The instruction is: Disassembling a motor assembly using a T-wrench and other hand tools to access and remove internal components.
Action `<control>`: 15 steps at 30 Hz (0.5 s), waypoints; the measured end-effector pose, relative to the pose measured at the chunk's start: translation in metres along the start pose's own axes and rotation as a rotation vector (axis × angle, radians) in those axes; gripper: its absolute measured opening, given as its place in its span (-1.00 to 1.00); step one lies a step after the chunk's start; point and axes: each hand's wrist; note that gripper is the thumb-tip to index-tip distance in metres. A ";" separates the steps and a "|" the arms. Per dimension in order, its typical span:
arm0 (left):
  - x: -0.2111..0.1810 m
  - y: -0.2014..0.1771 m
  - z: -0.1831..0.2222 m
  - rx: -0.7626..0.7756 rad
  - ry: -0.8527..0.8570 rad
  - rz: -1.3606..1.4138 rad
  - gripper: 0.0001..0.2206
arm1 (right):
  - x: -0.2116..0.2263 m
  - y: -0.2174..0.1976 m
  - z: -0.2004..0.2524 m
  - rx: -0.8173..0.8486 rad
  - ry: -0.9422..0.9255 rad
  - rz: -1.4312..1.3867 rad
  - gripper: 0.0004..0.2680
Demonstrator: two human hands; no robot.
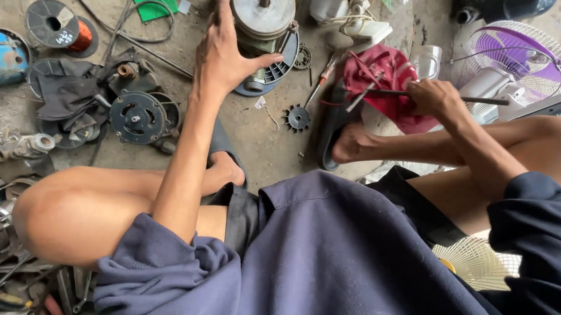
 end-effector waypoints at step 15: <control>0.003 0.001 0.000 -0.078 0.072 0.098 0.12 | 0.008 -0.199 0.158 -0.358 0.010 -0.567 -0.82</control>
Point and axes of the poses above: each hand's wrist, its own z-axis away from the middle knuckle, its own y-axis out of the palm, x = y × z, and after that the axes turned 9 degrees about y, right-handed
